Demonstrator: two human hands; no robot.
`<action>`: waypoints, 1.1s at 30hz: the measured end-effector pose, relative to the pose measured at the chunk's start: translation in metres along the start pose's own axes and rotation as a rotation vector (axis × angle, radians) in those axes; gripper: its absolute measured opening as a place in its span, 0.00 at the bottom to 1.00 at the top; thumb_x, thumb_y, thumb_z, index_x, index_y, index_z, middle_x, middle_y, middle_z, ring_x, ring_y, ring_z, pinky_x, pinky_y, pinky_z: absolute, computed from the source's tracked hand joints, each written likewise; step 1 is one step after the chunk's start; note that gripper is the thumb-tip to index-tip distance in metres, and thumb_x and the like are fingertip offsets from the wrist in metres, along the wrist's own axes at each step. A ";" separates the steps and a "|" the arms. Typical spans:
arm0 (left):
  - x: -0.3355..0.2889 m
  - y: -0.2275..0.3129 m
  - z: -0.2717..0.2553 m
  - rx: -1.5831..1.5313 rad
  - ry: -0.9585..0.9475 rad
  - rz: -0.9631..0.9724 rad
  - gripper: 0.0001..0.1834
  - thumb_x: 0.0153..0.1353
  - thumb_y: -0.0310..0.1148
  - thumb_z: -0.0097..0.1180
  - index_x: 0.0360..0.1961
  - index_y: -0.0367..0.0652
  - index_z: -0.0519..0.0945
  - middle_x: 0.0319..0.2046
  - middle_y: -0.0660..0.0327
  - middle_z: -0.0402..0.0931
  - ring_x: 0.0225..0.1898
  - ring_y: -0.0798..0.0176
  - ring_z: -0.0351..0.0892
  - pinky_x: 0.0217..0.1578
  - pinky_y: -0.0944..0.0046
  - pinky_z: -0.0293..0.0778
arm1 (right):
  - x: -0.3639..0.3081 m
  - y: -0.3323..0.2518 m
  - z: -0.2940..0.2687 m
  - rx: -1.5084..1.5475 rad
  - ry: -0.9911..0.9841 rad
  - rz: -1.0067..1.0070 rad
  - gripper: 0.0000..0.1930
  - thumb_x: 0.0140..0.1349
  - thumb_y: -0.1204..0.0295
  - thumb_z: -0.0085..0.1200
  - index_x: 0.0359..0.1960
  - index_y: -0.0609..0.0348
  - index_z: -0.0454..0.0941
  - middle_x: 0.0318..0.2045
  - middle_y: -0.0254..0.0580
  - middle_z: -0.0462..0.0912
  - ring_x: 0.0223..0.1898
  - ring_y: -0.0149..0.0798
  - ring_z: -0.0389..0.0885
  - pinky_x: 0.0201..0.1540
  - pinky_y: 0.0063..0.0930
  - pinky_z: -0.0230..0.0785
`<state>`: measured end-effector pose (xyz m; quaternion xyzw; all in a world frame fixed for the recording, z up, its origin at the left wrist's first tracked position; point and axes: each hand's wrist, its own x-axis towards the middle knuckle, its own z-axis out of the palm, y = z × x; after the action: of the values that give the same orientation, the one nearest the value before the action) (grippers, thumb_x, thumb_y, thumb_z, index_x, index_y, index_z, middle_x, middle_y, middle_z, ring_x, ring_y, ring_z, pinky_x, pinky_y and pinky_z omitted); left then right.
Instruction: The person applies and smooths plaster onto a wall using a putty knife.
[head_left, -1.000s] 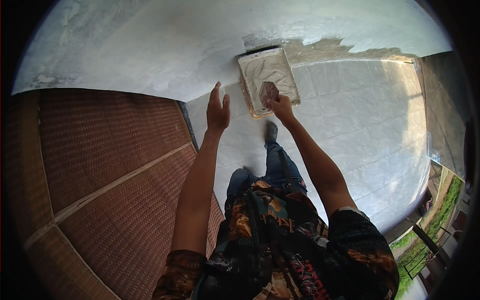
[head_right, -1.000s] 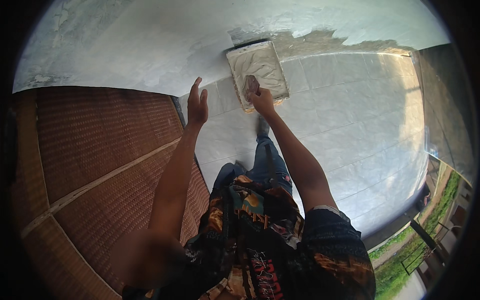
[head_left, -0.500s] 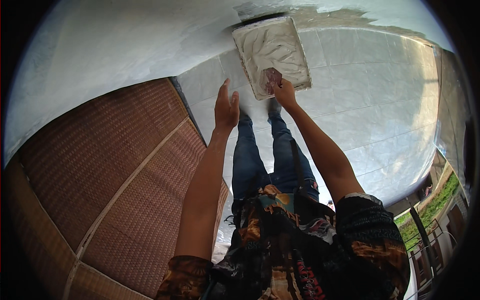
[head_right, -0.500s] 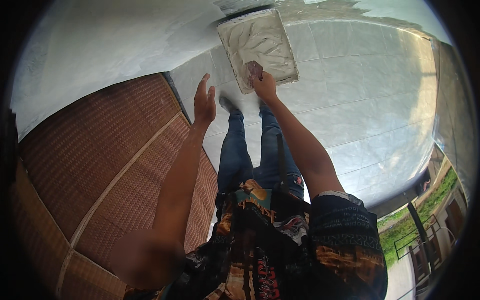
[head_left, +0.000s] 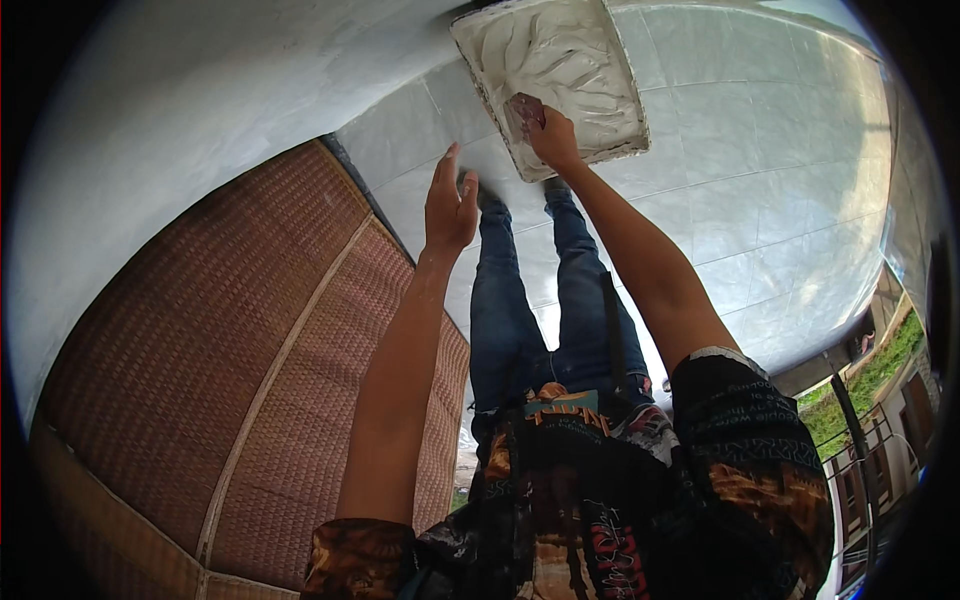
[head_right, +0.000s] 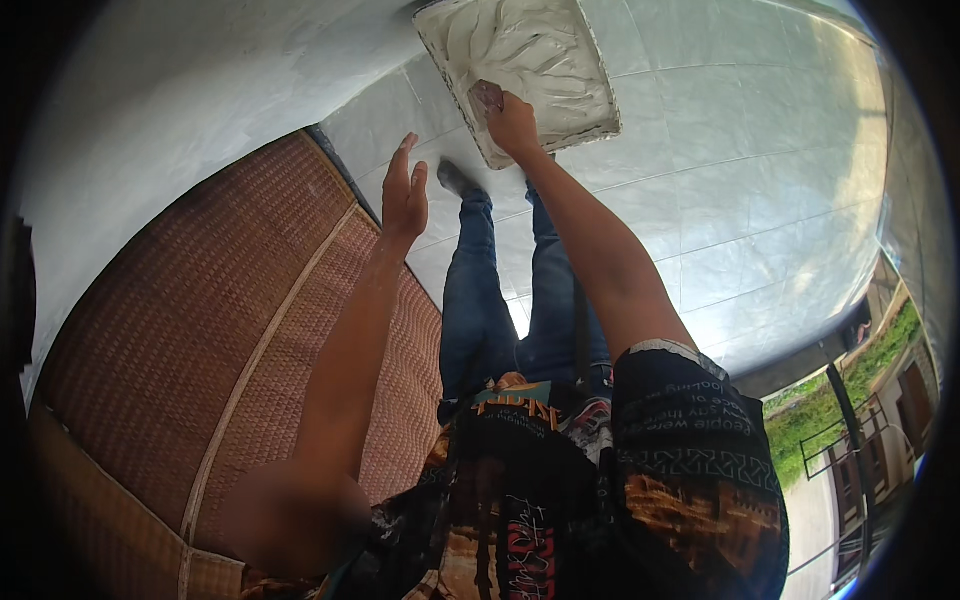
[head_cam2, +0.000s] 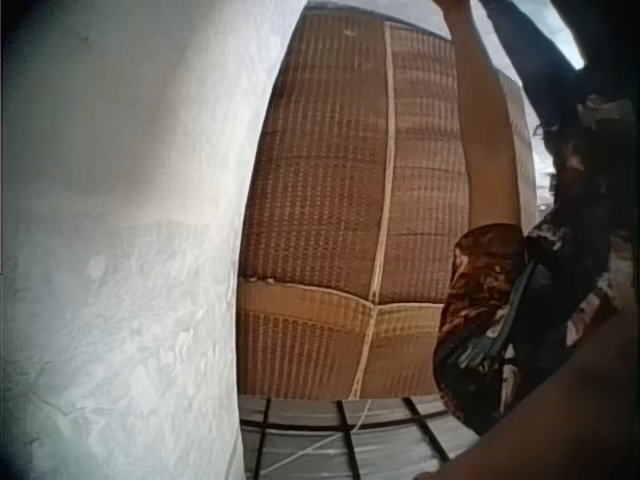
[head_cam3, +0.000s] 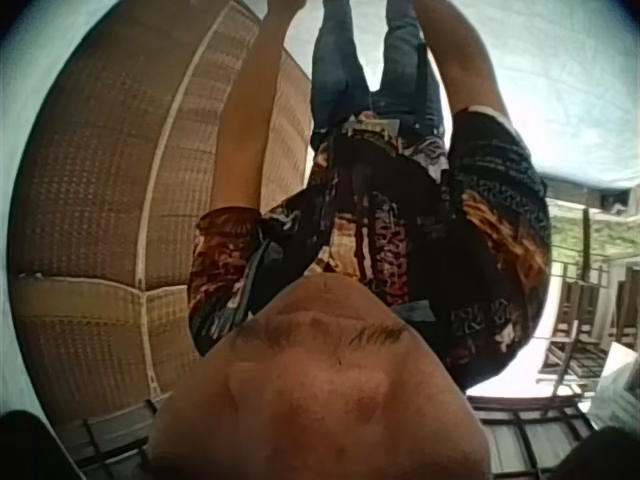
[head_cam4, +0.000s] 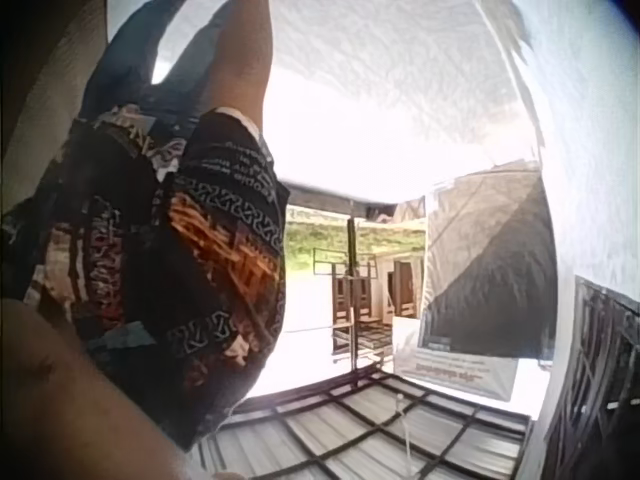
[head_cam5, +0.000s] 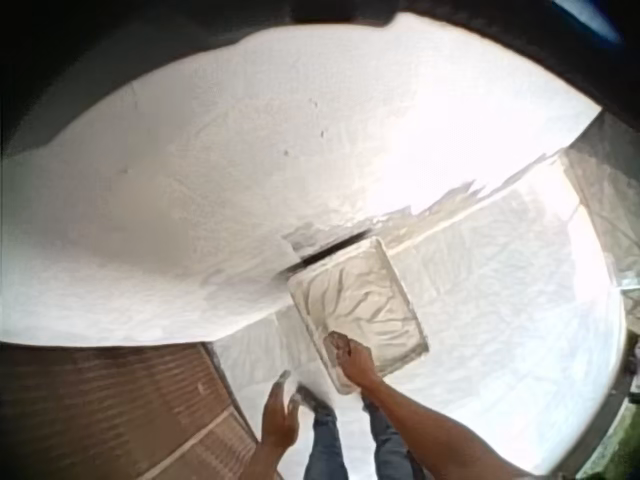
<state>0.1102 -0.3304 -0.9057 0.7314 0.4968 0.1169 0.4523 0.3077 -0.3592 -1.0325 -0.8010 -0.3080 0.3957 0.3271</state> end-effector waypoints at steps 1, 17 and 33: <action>-0.002 -0.007 -0.003 0.014 0.010 0.014 0.29 0.70 0.39 0.42 0.65 0.29 0.63 0.64 0.38 0.64 0.66 0.39 0.64 0.66 0.52 0.60 | 0.002 -0.007 0.005 -0.031 -0.016 -0.014 0.14 0.59 0.70 0.49 0.42 0.69 0.79 0.36 0.68 0.82 0.44 0.65 0.80 0.49 0.53 0.71; -0.010 -0.007 0.014 -0.032 -0.055 -0.042 0.28 0.70 0.36 0.39 0.66 0.28 0.62 0.65 0.39 0.64 0.68 0.43 0.62 0.68 0.52 0.57 | 0.036 0.030 -0.005 0.162 -0.189 -0.081 0.19 0.61 0.70 0.53 0.55 0.56 0.78 0.44 0.51 0.85 0.44 0.50 0.83 0.49 0.39 0.74; -0.032 -0.025 0.006 -0.010 -0.030 -0.033 0.30 0.72 0.42 0.41 0.65 0.27 0.63 0.64 0.37 0.64 0.67 0.40 0.63 0.66 0.52 0.59 | 0.007 0.042 -0.013 0.302 -0.201 0.057 0.19 0.59 0.64 0.58 0.46 0.66 0.80 0.35 0.52 0.85 0.38 0.46 0.84 0.44 0.37 0.74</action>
<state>0.0833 -0.3576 -0.9198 0.7226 0.5013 0.1006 0.4652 0.3318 -0.3826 -1.0622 -0.7077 -0.2535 0.5244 0.4000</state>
